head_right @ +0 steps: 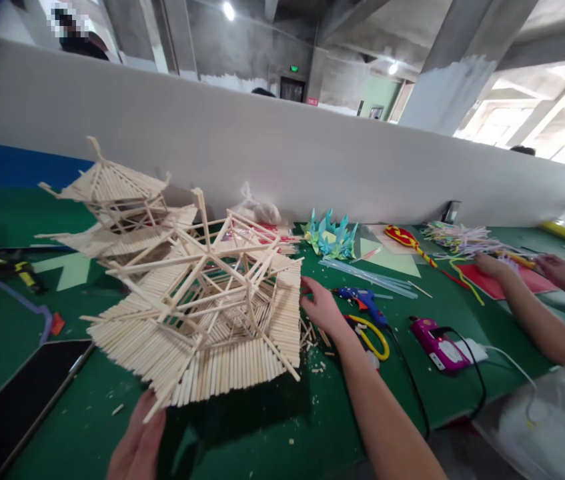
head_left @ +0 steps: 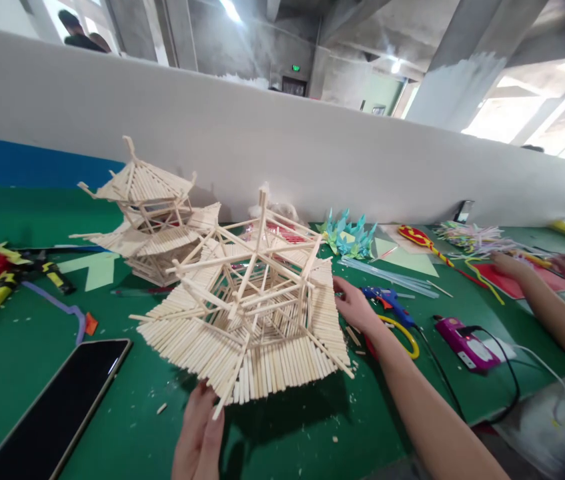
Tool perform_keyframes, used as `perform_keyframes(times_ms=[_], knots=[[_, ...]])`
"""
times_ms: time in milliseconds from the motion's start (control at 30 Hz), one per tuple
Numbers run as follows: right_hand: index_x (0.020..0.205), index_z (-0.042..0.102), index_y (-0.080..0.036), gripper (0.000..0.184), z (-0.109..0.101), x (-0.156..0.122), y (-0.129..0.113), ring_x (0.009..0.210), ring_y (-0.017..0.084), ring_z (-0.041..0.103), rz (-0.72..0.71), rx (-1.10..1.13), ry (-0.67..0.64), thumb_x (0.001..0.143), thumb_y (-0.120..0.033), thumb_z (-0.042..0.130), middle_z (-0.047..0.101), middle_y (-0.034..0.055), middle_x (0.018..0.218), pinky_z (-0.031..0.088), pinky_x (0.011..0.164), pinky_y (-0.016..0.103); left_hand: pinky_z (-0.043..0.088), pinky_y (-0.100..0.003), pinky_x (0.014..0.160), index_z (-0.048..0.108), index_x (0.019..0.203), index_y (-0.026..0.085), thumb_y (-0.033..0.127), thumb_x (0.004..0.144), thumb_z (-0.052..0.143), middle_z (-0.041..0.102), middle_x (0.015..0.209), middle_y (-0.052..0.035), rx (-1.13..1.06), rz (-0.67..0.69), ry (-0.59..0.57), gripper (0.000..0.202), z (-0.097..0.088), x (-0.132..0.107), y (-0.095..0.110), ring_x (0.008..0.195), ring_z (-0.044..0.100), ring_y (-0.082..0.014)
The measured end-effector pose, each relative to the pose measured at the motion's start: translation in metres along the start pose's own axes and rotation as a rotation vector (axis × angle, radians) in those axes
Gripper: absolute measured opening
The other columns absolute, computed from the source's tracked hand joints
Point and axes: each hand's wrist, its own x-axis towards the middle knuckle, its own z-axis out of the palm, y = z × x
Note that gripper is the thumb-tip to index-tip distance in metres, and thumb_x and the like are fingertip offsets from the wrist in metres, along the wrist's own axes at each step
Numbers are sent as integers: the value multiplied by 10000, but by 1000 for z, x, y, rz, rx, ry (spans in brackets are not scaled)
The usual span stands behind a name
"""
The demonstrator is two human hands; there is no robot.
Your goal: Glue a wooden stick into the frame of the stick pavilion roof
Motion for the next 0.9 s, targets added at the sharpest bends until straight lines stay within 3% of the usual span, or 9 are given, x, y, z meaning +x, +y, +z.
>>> perform_keyframes(times_ms=[100, 233, 400, 567, 700, 900], knots=[[1101, 571, -156, 266, -27, -33, 7, 892, 179, 619, -14, -159, 89, 888, -314, 555, 636, 49, 1009, 495, 810, 397, 408, -420, 1006, 622, 983, 273, 520, 706, 613, 529, 1285, -26, 207, 140, 63, 371, -8, -7, 10, 1288, 382, -318], [943, 639, -177, 236, -49, -83, 19, 754, 193, 635, 5, -337, 196, 876, -369, 521, 680, 38, 832, 495, 722, 354, 470, -457, 885, 616, 973, 275, 555, 687, 588, 565, 1172, -55, 431, 281, 91, 401, -22, -6, 18, 1180, 481, -331], [980, 631, -180, 236, -60, -105, 27, 846, 213, 620, -4, -516, 291, 877, -349, 504, 666, 77, 969, 486, 764, 373, 522, -402, 738, 626, 953, 278, 532, 741, 537, 612, 1089, -55, 614, 405, 86, 342, -32, 2, 16, 1028, 590, -299], [1068, 577, -156, 232, -54, -79, 34, 805, 153, 616, -38, -616, 224, 893, -305, 543, 631, 35, 954, 510, 747, 357, 536, -259, 602, 655, 824, 253, 517, 767, 534, 673, 921, -27, 702, 542, 33, 296, -30, 3, 18, 791, 667, -202], [1092, 568, -154, 253, -40, -42, 36, 844, 162, 621, -64, -681, 126, 898, -314, 544, 623, 47, 1013, 523, 750, 364, 535, -241, 692, 664, 761, 240, 475, 819, 504, 693, 824, -17, 765, 688, 11, 290, -28, 6, 20, 745, 668, -168], [1159, 541, -172, 298, -21, 23, 30, 940, 190, 605, -106, -799, 53, 899, -317, 540, 588, 71, 1132, 512, 802, 399, 532, -244, 667, 683, 733, 275, 444, 827, 528, 706, 758, 3, 907, 895, -29, 248, -29, 7, 17, 729, 677, -165]])
